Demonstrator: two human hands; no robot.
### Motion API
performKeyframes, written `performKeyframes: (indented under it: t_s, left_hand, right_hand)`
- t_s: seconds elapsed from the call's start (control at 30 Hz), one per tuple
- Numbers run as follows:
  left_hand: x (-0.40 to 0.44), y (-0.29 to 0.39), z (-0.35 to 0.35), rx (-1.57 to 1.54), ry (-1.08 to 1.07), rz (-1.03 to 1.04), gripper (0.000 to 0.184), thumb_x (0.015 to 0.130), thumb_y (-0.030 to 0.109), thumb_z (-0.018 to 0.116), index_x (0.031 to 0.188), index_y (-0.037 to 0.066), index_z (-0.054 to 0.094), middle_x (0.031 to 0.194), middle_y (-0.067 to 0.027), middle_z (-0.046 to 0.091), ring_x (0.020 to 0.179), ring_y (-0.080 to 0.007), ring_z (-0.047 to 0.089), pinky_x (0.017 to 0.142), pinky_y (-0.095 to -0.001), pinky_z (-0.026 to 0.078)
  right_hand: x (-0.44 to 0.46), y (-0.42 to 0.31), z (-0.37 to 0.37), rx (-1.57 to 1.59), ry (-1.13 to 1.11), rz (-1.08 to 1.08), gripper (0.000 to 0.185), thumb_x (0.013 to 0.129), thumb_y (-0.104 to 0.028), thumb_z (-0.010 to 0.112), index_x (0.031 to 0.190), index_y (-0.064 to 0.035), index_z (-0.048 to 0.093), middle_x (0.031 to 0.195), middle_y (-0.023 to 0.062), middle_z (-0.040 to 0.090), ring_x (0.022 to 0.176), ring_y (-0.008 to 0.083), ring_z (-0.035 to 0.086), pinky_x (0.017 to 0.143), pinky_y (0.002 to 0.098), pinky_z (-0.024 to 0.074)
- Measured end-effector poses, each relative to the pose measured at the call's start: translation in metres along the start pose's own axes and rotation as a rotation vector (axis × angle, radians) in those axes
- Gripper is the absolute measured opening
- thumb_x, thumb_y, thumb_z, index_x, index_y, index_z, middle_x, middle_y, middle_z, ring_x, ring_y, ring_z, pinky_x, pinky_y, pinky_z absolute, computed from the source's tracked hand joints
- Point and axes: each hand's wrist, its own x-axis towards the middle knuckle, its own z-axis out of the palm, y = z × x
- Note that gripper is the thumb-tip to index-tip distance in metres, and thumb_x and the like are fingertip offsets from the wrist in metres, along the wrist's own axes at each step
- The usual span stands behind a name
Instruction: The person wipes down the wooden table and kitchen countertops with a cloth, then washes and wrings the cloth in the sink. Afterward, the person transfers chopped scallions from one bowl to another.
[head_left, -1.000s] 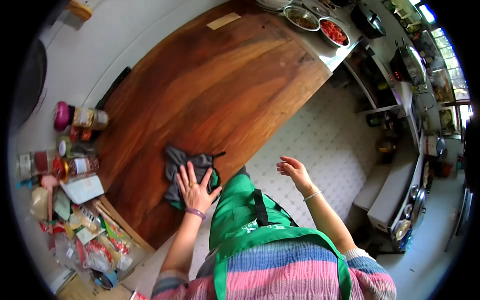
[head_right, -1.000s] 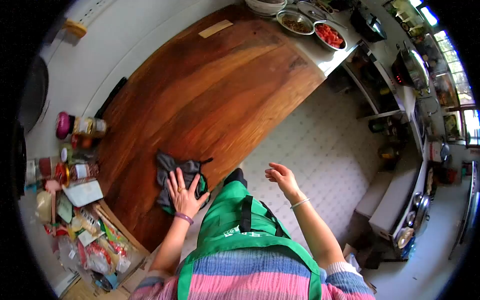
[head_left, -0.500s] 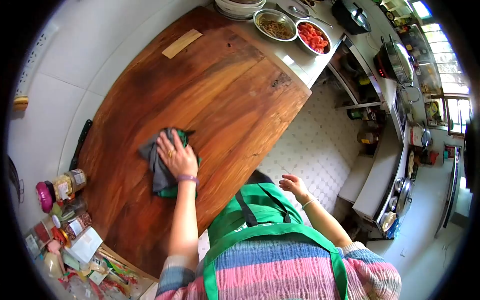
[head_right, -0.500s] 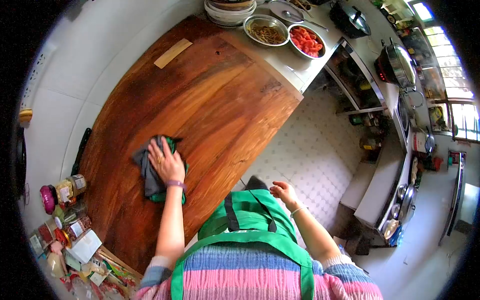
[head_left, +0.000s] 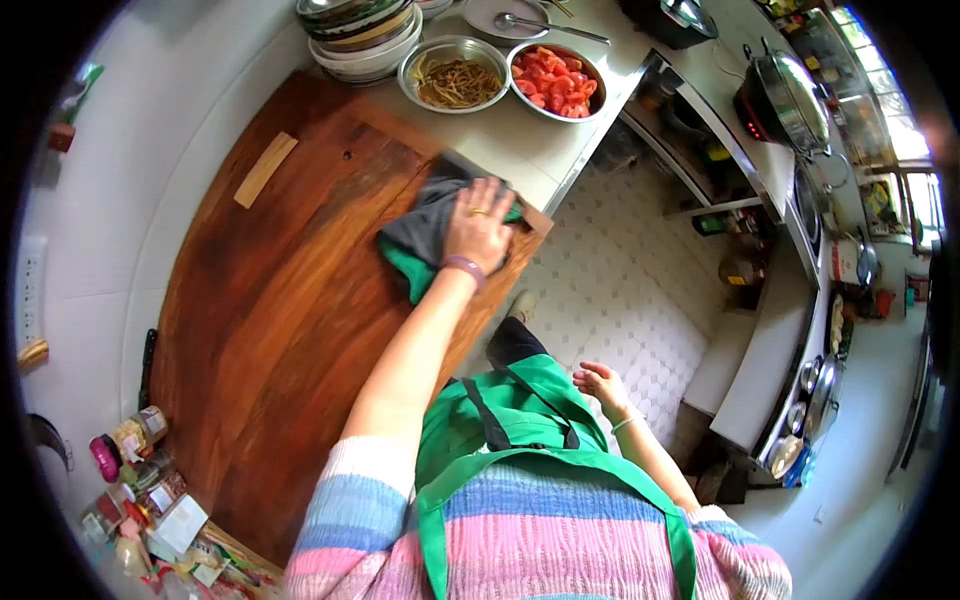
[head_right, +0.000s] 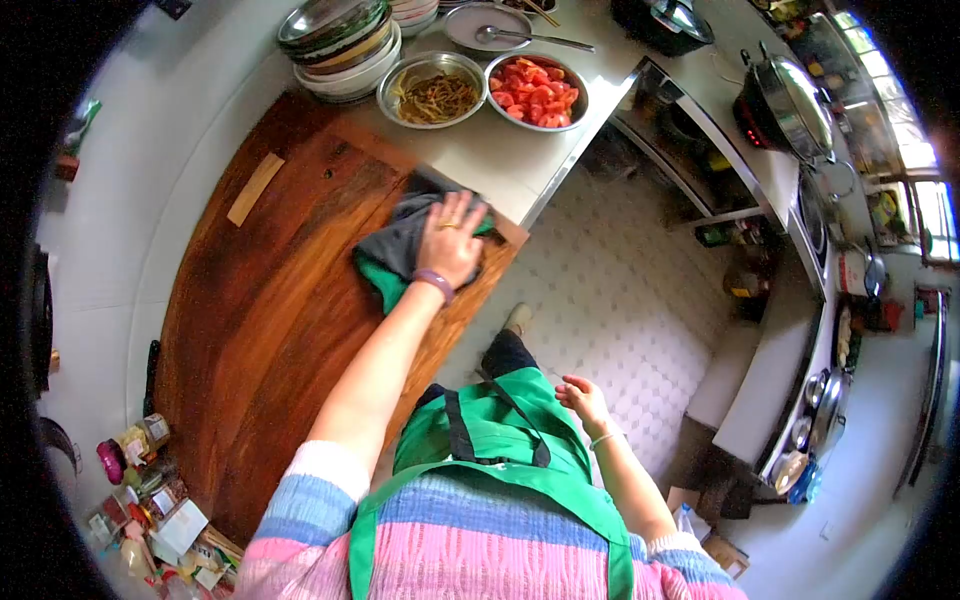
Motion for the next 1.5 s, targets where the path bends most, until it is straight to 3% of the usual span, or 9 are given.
performKeyframes:
  t_s: [0.37,0.57,0.7,0.77,0.87,1.07,1.23,1.43,1.5]
  left_hand:
    - [-0.061,0.037,-0.013,0.081,-0.126,0.085,0.053,0.079,0.031,0.060,0.129,0.015,0.051,0.147,-0.0071,0.029,0.137,-0.0215,0.025,0.112,-0.0410,0.017]
    - [-0.155,-0.058,-0.119,0.479,0.021,-0.480,0.049,0.083,0.028,0.055,0.128,0.011,0.048,0.132,-0.0119,0.048,0.125,-0.0263,0.041,0.105,-0.0466,0.031]
    - [-0.330,-0.089,-0.200,0.577,0.160,-1.029,0.052,0.082,0.029,0.056,0.130,0.011,0.047,0.132,-0.0168,0.045,0.119,-0.0320,0.045,0.101,-0.0459,0.034]
    - [-0.434,-0.086,-0.221,0.275,0.544,-1.292,0.048,0.085,0.024,0.052,0.130,0.009,0.047,0.130,-0.0216,0.045,0.118,-0.0377,0.044,0.101,-0.0414,0.034]
    - [-0.550,-0.054,-0.205,0.683,0.460,-1.586,0.047,0.090,0.023,0.047,0.133,0.007,0.043,0.134,-0.0258,0.040,0.121,-0.0391,0.041,0.103,-0.0413,0.031]
    - [-0.467,0.003,-0.145,0.538,0.347,-1.400,0.052,0.083,0.009,0.048,0.135,0.007,0.041,0.136,-0.0207,0.039,0.125,-0.0346,0.038,0.104,-0.0380,0.032]
    - [-0.306,0.039,-0.103,0.103,0.403,-0.809,0.049,0.078,0.012,0.055,0.126,0.006,0.048,0.129,-0.0198,0.043,0.125,-0.0390,0.036,0.105,-0.0504,0.027]
    - [-0.165,0.119,-0.014,-1.289,0.165,-0.369,0.049,0.090,0.027,0.053,0.134,0.008,0.043,0.139,-0.0154,0.040,0.130,-0.0283,0.035,0.108,-0.0355,0.026]
    - [-0.151,0.140,-0.014,-0.985,0.037,-0.280,0.058,0.084,0.030,0.060,0.135,0.008,0.042,0.143,-0.0176,0.032,0.132,-0.0306,0.032,0.108,-0.0365,0.026]
  right_hand:
    - [0.071,-0.066,-0.079,-0.086,-0.010,-0.020,0.035,0.090,-0.012,0.054,0.121,0.0029,0.048,0.094,0.0127,0.065,0.079,0.0183,0.064,0.070,0.0273,0.0528]
    - [0.061,-0.099,0.007,-0.270,-0.158,-0.091,0.037,0.089,-0.014,0.056,0.122,0.0031,0.049,0.096,0.0126,0.065,0.080,0.0179,0.064,0.073,0.0266,0.0522]
    - [0.054,-0.080,0.056,-0.371,-0.285,-0.048,0.034,0.091,-0.014,0.053,0.121,0.0011,0.051,0.101,0.0129,0.065,0.086,0.0202,0.064,0.077,0.0288,0.0526]
    - [0.047,-0.065,0.076,-0.411,-0.337,-0.046,0.034,0.091,-0.014,0.053,0.121,0.0021,0.051,0.100,0.0138,0.065,0.086,0.0208,0.064,0.076,0.0288,0.0526]
    - [0.035,-0.044,0.095,-0.442,-0.364,-0.039,0.035,0.091,-0.015,0.052,0.121,0.0035,0.051,0.097,0.0137,0.065,0.084,0.0204,0.064,0.075,0.0291,0.0526]
    - [0.016,-0.028,0.117,-0.502,-0.468,-0.061,0.035,0.092,-0.015,0.053,0.119,0.0058,0.051,0.098,0.0142,0.065,0.084,0.0199,0.064,0.074,0.0283,0.0523]
    - [-0.012,-0.040,0.144,-0.414,-0.555,-0.148,0.038,0.094,-0.019,0.051,0.124,0.0044,0.048,0.103,0.0127,0.063,0.091,0.0184,0.062,0.079,0.0281,0.0509]
    - [-0.023,-0.080,0.145,0.430,-0.508,-0.058,0.056,0.095,-0.049,0.038,0.138,-0.0138,0.035,0.135,0.0112,0.042,0.121,0.0231,0.043,0.097,0.0378,0.0406]
    - [0.001,-0.080,0.109,0.600,-0.470,-0.088,0.043,0.095,-0.037,0.044,0.129,-0.0108,0.046,0.123,0.0094,0.052,0.111,0.0222,0.051,0.094,0.0376,0.0436]
